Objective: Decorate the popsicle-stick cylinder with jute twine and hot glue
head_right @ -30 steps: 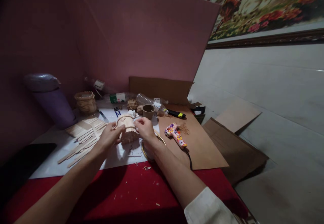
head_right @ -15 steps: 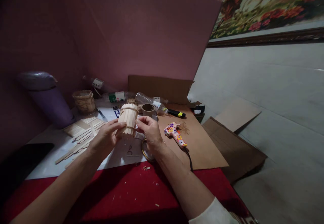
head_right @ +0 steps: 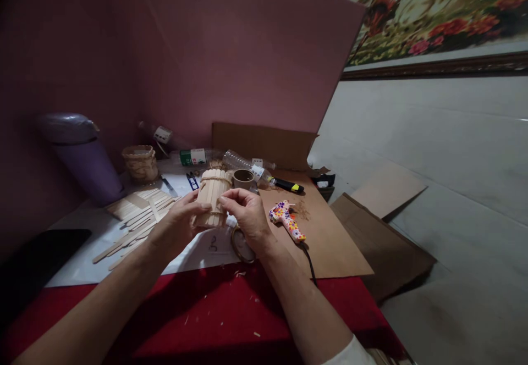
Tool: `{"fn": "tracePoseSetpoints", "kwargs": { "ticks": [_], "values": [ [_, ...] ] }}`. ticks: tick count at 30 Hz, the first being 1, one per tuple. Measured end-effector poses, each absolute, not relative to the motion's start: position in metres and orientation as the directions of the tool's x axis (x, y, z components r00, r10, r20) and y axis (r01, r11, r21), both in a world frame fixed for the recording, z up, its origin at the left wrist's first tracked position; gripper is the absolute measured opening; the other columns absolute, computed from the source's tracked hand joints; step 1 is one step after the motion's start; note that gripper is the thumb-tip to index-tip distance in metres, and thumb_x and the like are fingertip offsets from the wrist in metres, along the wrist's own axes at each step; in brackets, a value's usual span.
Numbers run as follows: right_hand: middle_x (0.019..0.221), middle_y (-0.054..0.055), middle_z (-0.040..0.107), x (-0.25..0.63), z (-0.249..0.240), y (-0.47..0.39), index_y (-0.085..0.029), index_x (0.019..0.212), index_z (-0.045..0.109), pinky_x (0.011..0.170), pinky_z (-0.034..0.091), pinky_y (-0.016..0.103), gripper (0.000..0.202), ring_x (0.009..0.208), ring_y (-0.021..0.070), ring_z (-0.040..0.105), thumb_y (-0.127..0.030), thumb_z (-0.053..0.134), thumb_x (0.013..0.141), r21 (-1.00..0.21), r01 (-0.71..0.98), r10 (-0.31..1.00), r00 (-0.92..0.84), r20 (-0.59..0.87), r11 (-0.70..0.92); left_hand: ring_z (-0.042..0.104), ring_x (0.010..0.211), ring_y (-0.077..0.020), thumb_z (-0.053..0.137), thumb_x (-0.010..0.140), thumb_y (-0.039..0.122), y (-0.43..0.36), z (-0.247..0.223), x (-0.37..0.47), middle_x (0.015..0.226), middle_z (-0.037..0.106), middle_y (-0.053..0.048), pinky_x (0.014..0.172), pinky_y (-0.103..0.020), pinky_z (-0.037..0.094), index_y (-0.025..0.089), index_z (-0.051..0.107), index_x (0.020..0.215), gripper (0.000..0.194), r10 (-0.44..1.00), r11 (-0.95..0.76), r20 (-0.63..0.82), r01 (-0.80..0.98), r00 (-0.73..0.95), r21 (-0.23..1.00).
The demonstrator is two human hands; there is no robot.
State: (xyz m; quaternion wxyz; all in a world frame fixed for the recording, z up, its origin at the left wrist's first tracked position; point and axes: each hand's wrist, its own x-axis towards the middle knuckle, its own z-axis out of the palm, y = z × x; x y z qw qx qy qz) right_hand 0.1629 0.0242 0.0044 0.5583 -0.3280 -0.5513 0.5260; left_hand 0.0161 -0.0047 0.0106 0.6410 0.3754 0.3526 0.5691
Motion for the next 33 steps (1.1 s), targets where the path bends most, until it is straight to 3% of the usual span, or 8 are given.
{"fn": "tracePoseSetpoints", "kwargs": {
  "ticks": [7,13,19,22,29,33],
  "values": [
    [0.067,-0.002,0.059,0.168,0.009,0.019,-0.017,0.071,0.067,0.063,0.04,0.027,0.017,0.062,0.0106,0.05,-0.033,0.073,0.07,-0.959,-0.136,0.927,-0.255,0.276,0.249,0.061,0.076,-0.0186,0.064,0.064,0.019,-0.005,0.011,0.017,0.096,0.065,-0.007,0.058,-0.028,0.052,0.017,0.057,0.114,0.05,0.992,0.075,-0.027,-0.403,0.122,0.912],
    [0.063,-0.002,0.059,0.165,0.008,0.02,-0.016,0.07,0.066,0.058,0.039,0.026,0.019,0.058,0.0099,0.048,-0.033,0.073,0.069,-0.957,-0.053,0.929,-0.228,0.29,0.286,0.06,0.077,-0.0184,0.06,0.066,0.019,-0.005,0.011,0.017,0.095,0.063,-0.007,0.056,-0.026,0.051,0.017,0.058,0.11,0.044,0.992,0.058,-0.017,-0.339,0.124,0.939],
    [0.066,-0.001,0.061,0.165,0.008,0.021,-0.016,0.072,0.064,0.056,0.041,0.025,0.018,0.058,0.0101,0.051,-0.033,0.07,0.071,-0.94,-0.003,0.911,-0.247,0.331,0.341,0.065,0.079,-0.0217,0.069,0.063,0.019,-0.003,0.008,0.018,0.099,0.067,-0.01,0.061,-0.03,0.053,0.017,0.054,0.121,0.06,0.99,0.049,0.003,-0.364,0.143,0.93],
    [0.065,-0.002,0.06,0.164,0.006,0.021,-0.017,0.072,0.065,0.054,0.039,0.024,0.013,0.057,0.0095,0.049,-0.029,0.069,0.072,-0.911,0.062,0.894,-0.228,0.385,0.408,0.066,0.073,-0.021,0.074,0.057,0.018,-0.001,0.004,0.019,0.095,0.069,-0.009,0.06,-0.029,0.053,0.016,0.054,0.121,0.067,0.995,0.046,-0.006,-0.392,0.102,0.919],
    [0.067,-0.003,0.056,0.164,0.004,0.019,-0.017,0.082,0.063,0.057,0.04,0.024,0.009,0.061,0.0103,0.05,-0.025,0.058,0.081,-0.854,0.045,0.84,-0.215,0.499,0.519,0.062,0.071,-0.0189,0.068,0.06,0.017,-0.004,0.008,0.02,0.095,0.067,-0.009,0.056,-0.028,0.05,0.016,0.059,0.114,0.055,0.995,0.071,-0.035,-0.396,0.097,0.916],
    [0.073,-0.001,0.057,0.165,0.006,0.013,-0.018,0.086,0.068,0.062,0.042,0.025,0.013,0.066,0.0114,0.051,-0.017,0.056,0.081,-0.735,0.2,0.76,-0.231,0.607,0.648,0.062,0.073,-0.0193,0.067,0.059,0.016,-0.005,0.011,0.021,0.094,0.067,-0.009,0.056,-0.027,0.05,0.015,0.059,0.114,0.055,0.995,0.079,-0.045,-0.421,0.091,0.904]
  ]
}}
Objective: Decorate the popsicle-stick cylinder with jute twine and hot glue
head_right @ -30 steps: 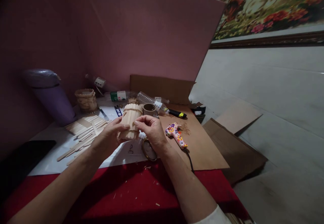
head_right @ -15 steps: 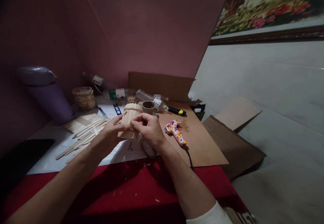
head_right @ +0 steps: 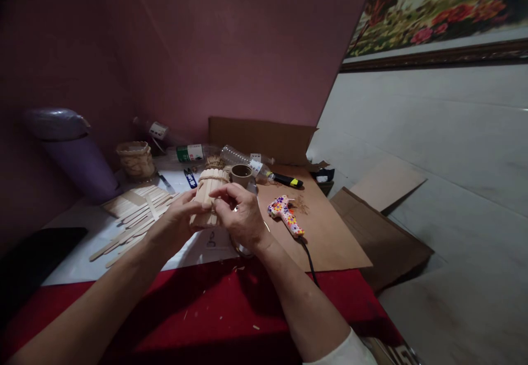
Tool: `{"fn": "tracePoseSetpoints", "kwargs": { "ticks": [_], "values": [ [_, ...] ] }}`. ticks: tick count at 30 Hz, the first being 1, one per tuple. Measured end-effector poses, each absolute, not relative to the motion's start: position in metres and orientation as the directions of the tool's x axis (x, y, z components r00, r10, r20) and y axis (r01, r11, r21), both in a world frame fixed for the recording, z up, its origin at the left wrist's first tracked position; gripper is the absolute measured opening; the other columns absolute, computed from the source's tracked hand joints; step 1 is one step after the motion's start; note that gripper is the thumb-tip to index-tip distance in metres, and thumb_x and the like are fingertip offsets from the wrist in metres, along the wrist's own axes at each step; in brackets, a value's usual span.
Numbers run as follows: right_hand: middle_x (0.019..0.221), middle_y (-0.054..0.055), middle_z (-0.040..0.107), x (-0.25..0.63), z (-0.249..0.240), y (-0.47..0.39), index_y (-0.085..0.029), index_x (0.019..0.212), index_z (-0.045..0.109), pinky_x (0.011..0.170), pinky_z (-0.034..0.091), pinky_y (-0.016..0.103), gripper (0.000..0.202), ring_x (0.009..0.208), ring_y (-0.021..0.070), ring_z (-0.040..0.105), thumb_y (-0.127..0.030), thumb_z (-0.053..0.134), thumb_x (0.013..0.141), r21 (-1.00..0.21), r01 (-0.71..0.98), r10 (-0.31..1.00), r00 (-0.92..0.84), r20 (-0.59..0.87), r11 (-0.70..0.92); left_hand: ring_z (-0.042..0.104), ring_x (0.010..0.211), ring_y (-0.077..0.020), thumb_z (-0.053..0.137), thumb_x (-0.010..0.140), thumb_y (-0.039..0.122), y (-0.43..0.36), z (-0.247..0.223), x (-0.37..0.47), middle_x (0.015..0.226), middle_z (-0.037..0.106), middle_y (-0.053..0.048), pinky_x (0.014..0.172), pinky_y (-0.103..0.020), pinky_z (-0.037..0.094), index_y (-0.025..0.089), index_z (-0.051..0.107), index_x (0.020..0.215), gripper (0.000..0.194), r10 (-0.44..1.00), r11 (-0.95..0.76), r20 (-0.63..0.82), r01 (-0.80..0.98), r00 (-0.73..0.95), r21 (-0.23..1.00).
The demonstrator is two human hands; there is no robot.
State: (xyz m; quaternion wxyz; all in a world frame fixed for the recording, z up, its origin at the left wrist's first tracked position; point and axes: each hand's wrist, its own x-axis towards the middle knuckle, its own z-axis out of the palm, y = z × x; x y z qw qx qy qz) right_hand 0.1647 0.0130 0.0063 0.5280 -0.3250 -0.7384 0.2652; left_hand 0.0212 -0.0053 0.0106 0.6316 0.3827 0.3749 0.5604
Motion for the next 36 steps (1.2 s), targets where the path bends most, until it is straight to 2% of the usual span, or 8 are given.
{"fn": "tracePoseSetpoints", "kwargs": {
  "ticks": [3,7,12,18,25,30,33,36],
  "values": [
    [0.073,-0.001,0.055,0.164,0.007,0.01,-0.019,0.086,0.07,0.061,0.042,0.025,0.014,0.065,0.0115,0.05,-0.014,0.057,0.08,-0.621,0.282,0.681,-0.255,0.686,0.731,0.06,0.072,-0.0182,0.065,0.059,0.014,-0.005,0.008,0.021,0.092,0.066,-0.008,0.055,-0.026,0.049,0.015,0.06,0.112,0.053,0.995,0.068,-0.032,-0.43,0.09,0.9],
    [0.077,0.001,0.057,0.163,0.005,0.009,-0.018,0.089,0.069,0.065,0.045,0.027,0.019,0.072,0.0137,0.054,-0.01,0.053,0.082,-0.529,0.31,0.603,-0.243,0.76,0.79,0.059,0.072,-0.0169,0.064,0.061,0.014,-0.004,0.005,0.019,0.09,0.064,-0.005,0.055,-0.026,0.048,0.018,0.059,0.112,0.051,0.996,0.067,-0.038,-0.419,0.077,0.906],
    [0.084,0.004,0.058,0.165,-0.003,0.011,-0.019,0.094,0.07,0.072,0.047,0.031,0.024,0.082,0.0176,0.057,-0.008,0.053,0.082,-0.428,0.382,0.551,-0.316,0.772,0.819,0.058,0.072,-0.0167,0.065,0.06,0.015,-0.005,0.008,0.02,0.09,0.064,-0.006,0.055,-0.025,0.047,0.017,0.058,0.113,0.053,0.997,0.07,-0.056,-0.42,0.045,0.905],
    [0.085,0.005,0.057,0.168,-0.005,0.012,-0.02,0.097,0.07,0.071,0.048,0.033,0.024,0.082,0.019,0.056,-0.01,0.054,0.082,-0.319,0.439,0.485,-0.343,0.804,0.84,0.06,0.073,-0.0173,0.061,0.061,0.015,-0.008,0.016,0.018,0.094,0.068,-0.007,0.057,-0.025,0.045,0.017,0.057,0.115,0.054,0.996,0.082,-0.06,-0.469,0.061,0.879],
    [0.086,0.006,0.058,0.167,-0.007,0.012,-0.018,0.097,0.071,0.072,0.048,0.035,0.027,0.082,0.0193,0.056,-0.008,0.052,0.081,-0.338,0.365,0.458,-0.323,0.828,0.868,0.062,0.069,-0.0171,0.066,0.06,0.016,-0.009,0.014,0.02,0.09,0.069,-0.004,0.056,-0.026,0.045,0.019,0.056,0.115,0.056,0.998,0.061,-0.059,-0.471,0.02,0.88],
    [0.089,0.005,0.059,0.166,-0.006,0.011,-0.02,0.101,0.069,0.073,0.049,0.033,0.029,0.084,0.0176,0.058,-0.009,0.049,0.083,-0.44,0.276,0.508,-0.273,0.817,0.855,0.061,0.067,-0.0166,0.067,0.059,0.015,-0.008,0.014,0.021,0.088,0.069,-0.004,0.058,-0.028,0.047,0.018,0.055,0.114,0.056,0.999,0.038,-0.046,-0.478,-0.006,0.878],
    [0.089,0.005,0.06,0.165,-0.005,0.009,-0.019,0.104,0.066,0.071,0.049,0.032,0.025,0.08,0.0163,0.058,-0.012,0.048,0.087,-0.488,0.283,0.55,-0.211,0.808,0.826,0.061,0.067,-0.0175,0.069,0.058,0.016,-0.008,0.015,0.021,0.087,0.069,-0.005,0.058,-0.028,0.047,0.018,0.056,0.113,0.057,0.998,0.031,-0.05,-0.493,-0.026,0.869],
    [0.086,0.004,0.061,0.162,-0.005,0.007,-0.019,0.097,0.065,0.067,0.049,0.031,0.016,0.077,0.0164,0.057,-0.014,0.053,0.087,-0.462,0.329,0.535,-0.181,0.825,0.824,0.061,0.066,-0.0172,0.071,0.056,0.016,-0.007,0.015,0.02,0.085,0.068,-0.005,0.057,-0.028,0.046,0.017,0.057,0.111,0.057,0.998,0.024,-0.054,-0.497,-0.045,0.867]
  ]
}}
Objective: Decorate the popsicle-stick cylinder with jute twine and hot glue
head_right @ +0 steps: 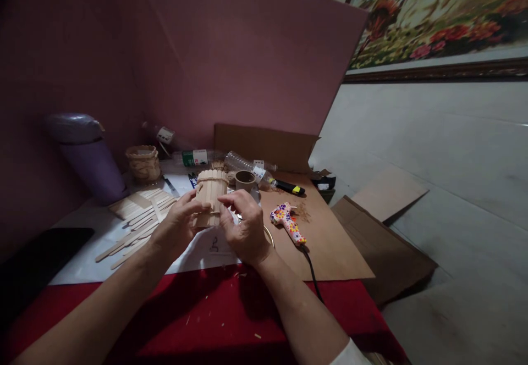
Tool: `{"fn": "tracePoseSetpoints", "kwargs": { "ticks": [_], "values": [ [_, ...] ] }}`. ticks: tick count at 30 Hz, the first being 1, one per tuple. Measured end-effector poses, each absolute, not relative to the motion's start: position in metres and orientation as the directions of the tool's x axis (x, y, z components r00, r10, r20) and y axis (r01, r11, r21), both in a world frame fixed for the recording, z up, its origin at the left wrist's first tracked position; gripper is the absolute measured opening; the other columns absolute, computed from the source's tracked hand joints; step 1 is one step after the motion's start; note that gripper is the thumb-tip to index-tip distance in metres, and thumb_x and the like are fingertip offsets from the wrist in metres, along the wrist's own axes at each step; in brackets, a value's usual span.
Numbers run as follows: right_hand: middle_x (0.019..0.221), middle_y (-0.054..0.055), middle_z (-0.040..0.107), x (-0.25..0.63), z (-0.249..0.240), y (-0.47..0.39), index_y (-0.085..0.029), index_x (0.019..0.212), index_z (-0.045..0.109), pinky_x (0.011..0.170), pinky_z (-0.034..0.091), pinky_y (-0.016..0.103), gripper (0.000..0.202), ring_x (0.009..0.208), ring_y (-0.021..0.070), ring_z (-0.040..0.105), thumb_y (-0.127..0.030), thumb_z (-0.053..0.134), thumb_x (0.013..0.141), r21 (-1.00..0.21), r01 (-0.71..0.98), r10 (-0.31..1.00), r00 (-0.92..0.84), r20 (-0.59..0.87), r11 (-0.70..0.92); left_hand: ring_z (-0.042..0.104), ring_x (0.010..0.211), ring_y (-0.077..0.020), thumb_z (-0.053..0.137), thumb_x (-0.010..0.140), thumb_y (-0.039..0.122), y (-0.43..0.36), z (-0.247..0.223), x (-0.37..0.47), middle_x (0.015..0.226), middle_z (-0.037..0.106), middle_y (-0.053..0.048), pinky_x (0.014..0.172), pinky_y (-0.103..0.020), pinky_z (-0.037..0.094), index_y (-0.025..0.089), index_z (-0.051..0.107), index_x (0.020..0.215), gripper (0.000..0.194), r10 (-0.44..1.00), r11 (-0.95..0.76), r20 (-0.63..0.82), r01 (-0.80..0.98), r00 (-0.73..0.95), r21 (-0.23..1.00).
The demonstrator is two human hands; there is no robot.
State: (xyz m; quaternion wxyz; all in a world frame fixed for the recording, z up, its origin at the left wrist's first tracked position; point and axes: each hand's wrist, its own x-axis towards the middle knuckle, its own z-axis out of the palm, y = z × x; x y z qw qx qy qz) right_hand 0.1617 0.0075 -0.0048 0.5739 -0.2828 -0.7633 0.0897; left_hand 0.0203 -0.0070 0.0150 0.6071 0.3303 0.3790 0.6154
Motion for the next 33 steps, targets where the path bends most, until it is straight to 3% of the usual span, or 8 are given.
{"fn": "tracePoseSetpoints", "kwargs": {
  "ticks": [5,12,15,19,25,33],
  "values": [
    [0.087,0.006,0.06,0.1588,-0.0109,0.0079,-0.019,0.097,0.068,0.072,0.05,0.033,0.016,0.083,0.0188,0.059,-0.014,0.058,0.086,-0.354,0.39,0.461,-0.228,0.858,0.85,0.062,0.069,-0.0171,0.07,0.058,0.015,-0.0071,0.0125,0.0197,0.088,0.068,-0.005,0.059,-0.028,0.046,0.018,0.056,0.113,0.057,0.997,0.021,-0.057,-0.493,-0.058,0.87],
    [0.089,0.007,0.06,0.1636,-0.0149,0.0103,-0.02,0.099,0.069,0.074,0.051,0.036,0.019,0.085,0.0197,0.058,-0.013,0.057,0.085,-0.296,0.429,0.44,-0.288,0.851,0.853,0.061,0.064,-0.0147,0.066,0.064,0.021,-0.0117,0.0169,0.0204,0.081,0.067,-0.001,0.058,-0.026,0.046,0.02,0.057,0.105,0.042,1.0,0.031,-0.027,-0.559,0.016,0.829],
    [0.089,0.006,0.06,0.1654,-0.0153,0.0113,-0.022,0.101,0.068,0.075,0.051,0.037,0.022,0.085,0.02,0.057,-0.013,0.058,0.084,-0.268,0.436,0.424,-0.313,0.85,0.859,0.063,0.068,-0.0161,0.071,0.063,0.022,-0.0104,0.0147,0.0206,0.084,0.068,-0.003,0.059,-0.026,0.047,0.02,0.057,0.107,0.046,1.0,0.019,-0.016,-0.547,0.011,0.837],
    [0.091,0.007,0.06,0.1643,-0.014,0.0108,-0.021,0.099,0.067,0.076,0.052,0.037,0.02,0.087,0.02,0.058,-0.013,0.056,0.085,-0.295,0.41,0.43,-0.292,0.854,0.863,0.063,0.072,-0.0179,0.075,0.062,0.022,-0.0072,0.0099,0.0203,0.091,0.069,-0.007,0.061,-0.027,0.047,0.017,0.056,0.111,0.053,0.999,0.02,-0.03,-0.514,-0.011,0.858],
    [0.093,0.007,0.061,0.1608,-0.0122,0.0093,-0.021,0.097,0.064,0.077,0.052,0.037,0.018,0.09,0.0205,0.06,-0.013,0.053,0.087,-0.365,0.4,0.47,-0.205,0.858,0.841,0.061,0.071,-0.0165,0.078,0.059,0.022,-0.0067,0.0116,0.0209,0.086,0.067,-0.005,0.061,-0.027,0.047,0.016,0.057,0.105,0.051,0.998,0.0,-0.036,-0.529,-0.058,0.849],
    [0.092,0.007,0.059,0.1644,-0.0151,0.0094,-0.022,0.104,0.068,0.076,0.051,0.038,0.025,0.088,0.0211,0.057,-0.013,0.057,0.083,-0.272,0.447,0.431,-0.306,0.849,0.852,0.063,0.075,-0.0184,0.078,0.059,0.023,-0.0039,0.0075,0.0211,0.089,0.068,-0.006,0.065,-0.029,0.049,0.015,0.06,0.105,0.051,0.998,-0.031,-0.003,-0.531,-0.063,0.847]
  ]
}}
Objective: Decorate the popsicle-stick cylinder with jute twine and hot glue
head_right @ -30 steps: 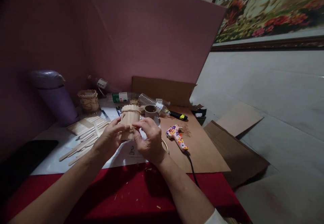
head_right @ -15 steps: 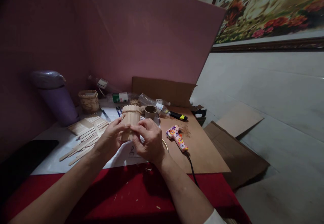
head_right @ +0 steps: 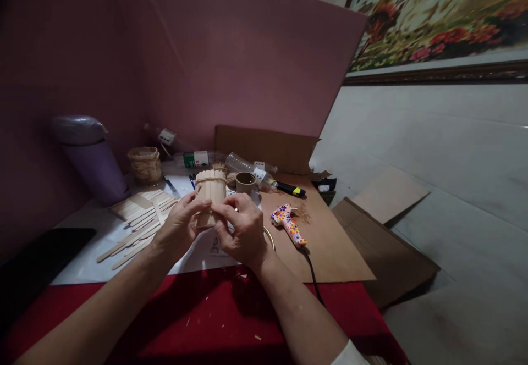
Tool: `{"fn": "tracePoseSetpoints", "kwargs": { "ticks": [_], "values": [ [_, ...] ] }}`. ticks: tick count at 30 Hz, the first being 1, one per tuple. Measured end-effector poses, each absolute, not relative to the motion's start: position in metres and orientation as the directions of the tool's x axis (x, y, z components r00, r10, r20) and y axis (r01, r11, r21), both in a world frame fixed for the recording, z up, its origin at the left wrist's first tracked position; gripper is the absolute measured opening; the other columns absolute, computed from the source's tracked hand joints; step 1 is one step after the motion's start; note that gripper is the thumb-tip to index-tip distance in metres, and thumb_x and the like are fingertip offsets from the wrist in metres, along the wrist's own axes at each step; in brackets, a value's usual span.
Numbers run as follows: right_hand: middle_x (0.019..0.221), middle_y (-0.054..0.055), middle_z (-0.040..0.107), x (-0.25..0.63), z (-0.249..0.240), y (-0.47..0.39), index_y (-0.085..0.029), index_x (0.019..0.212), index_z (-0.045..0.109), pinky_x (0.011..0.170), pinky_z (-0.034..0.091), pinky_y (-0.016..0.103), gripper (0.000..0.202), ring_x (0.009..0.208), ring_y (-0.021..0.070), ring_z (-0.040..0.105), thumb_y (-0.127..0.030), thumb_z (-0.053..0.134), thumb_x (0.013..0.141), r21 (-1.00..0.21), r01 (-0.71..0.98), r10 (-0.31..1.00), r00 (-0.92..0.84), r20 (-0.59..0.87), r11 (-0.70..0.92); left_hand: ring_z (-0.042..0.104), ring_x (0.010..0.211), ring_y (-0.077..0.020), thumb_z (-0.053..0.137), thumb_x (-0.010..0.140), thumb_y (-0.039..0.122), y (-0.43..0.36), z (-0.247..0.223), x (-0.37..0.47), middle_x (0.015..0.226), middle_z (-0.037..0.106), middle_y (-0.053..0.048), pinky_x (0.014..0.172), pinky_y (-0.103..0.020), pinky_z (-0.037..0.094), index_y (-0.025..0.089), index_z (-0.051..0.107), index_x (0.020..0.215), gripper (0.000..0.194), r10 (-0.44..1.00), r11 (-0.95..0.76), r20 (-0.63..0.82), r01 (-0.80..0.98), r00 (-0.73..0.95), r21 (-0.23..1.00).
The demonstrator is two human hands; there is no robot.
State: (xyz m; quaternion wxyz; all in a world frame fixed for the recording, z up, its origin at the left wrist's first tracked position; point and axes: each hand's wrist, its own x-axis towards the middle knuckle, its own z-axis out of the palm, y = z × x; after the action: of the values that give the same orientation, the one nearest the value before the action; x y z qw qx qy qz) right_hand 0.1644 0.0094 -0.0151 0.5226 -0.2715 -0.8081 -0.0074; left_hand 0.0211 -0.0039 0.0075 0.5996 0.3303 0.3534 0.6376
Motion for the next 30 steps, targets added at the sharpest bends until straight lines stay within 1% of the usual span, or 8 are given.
{"fn": "tracePoseSetpoints", "kwargs": {
  "ticks": [6,10,13,15,18,21,26,30],
  "values": [
    [0.095,0.007,0.059,0.1678,-0.0149,0.0113,-0.024,0.108,0.066,0.077,0.051,0.04,0.029,0.089,0.0219,0.057,-0.014,0.057,0.082,-0.22,0.469,0.414,-0.365,0.834,0.855,0.063,0.07,-0.0176,0.075,0.064,0.028,-0.008,0.0125,0.0209,0.085,0.068,-0.004,0.062,-0.028,0.049,0.017,0.06,0.104,0.044,1.0,-0.009,0.004,-0.568,-0.011,0.823],
    [0.097,0.007,0.06,0.1686,-0.0148,0.0118,-0.024,0.107,0.066,0.078,0.051,0.041,0.03,0.09,0.0226,0.056,-0.014,0.057,0.081,-0.202,0.471,0.404,-0.38,0.832,0.859,0.064,0.071,-0.0177,0.079,0.058,0.021,-0.0082,0.0127,0.0211,0.086,0.069,-0.005,0.065,-0.029,0.049,0.016,0.059,0.105,0.051,0.999,0.005,-0.025,-0.554,-0.028,0.832],
    [0.097,0.008,0.06,0.168,-0.0144,0.0112,-0.024,0.106,0.066,0.078,0.052,0.041,0.028,0.091,0.0226,0.057,-0.014,0.057,0.081,-0.21,0.47,0.409,-0.374,0.832,0.857,0.063,0.07,-0.0175,0.08,0.055,0.019,-0.0068,0.0112,0.0214,0.085,0.069,-0.005,0.063,-0.029,0.049,0.016,0.058,0.106,0.055,0.999,0.003,-0.03,-0.547,-0.04,0.837],
    [0.098,0.008,0.061,0.167,-0.0137,0.0105,-0.023,0.106,0.066,0.08,0.052,0.04,0.027,0.092,0.0219,0.058,-0.013,0.055,0.083,-0.229,0.45,0.407,-0.354,0.842,0.863,0.062,0.069,-0.017,0.08,0.056,0.021,-0.0059,0.0105,0.0216,0.085,0.068,-0.005,0.061,-0.028,0.049,0.016,0.059,0.104,0.053,0.998,-0.005,-0.03,-0.536,-0.057,0.844],
    [0.098,0.008,0.061,0.1647,-0.0128,0.0098,-0.021,0.105,0.065,0.081,0.052,0.039,0.025,0.093,0.0211,0.059,-0.012,0.053,0.085,-0.277,0.407,0.405,-0.27,0.874,0.87,0.06,0.07,-0.0165,0.079,0.057,0.024,-0.0052,0.0106,0.0218,0.084,0.066,-0.004,0.058,-0.028,0.049,0.015,0.059,0.1,0.048,0.997,-0.008,-0.034,-0.519,-0.072,0.855],
    [0.098,0.009,0.062,0.1627,-0.0128,0.01,-0.021,0.102,0.064,0.079,0.052,0.039,0.022,0.095,0.0218,0.06,-0.012,0.052,0.086,-0.318,0.414,0.423,-0.193,0.885,0.853,0.06,0.071,-0.0164,0.078,0.059,0.025,-0.0056,0.0112,0.0212,0.084,0.066,-0.003,0.057,-0.028,0.049,0.016,0.059,0.098,0.044,0.998,-0.011,-0.021,-0.513,-0.056,0.858],
    [0.097,0.009,0.062,0.1609,-0.0141,0.0109,-0.019,0.097,0.065,0.075,0.051,0.036,0.015,0.093,0.0214,0.06,-0.014,0.054,0.088,-0.37,0.419,0.472,-0.17,0.865,0.829,0.062,0.075,-0.0172,0.078,0.062,0.023,-0.0072,0.0126,0.0202,0.089,0.068,-0.005,0.061,-0.028,0.05,0.016,0.061,0.098,0.04,1.0,0.0,-0.007,-0.54,-0.011,0.842],
    [0.095,0.008,0.061,0.1594,-0.0131,0.0093,-0.018,0.098,0.065,0.075,0.049,0.034,0.015,0.092,0.0207,0.059,-0.015,0.054,0.089,-0.398,0.405,0.496,-0.171,0.852,0.823,0.063,0.074,-0.0168,0.079,0.063,0.019,-0.0082,0.0139,0.0213,0.091,0.07,-0.008,0.066,-0.029,0.051,0.013,0.06,0.104,0.046,1.0,0.018,-0.002,-0.568,0.028,0.823]
  ]
}}
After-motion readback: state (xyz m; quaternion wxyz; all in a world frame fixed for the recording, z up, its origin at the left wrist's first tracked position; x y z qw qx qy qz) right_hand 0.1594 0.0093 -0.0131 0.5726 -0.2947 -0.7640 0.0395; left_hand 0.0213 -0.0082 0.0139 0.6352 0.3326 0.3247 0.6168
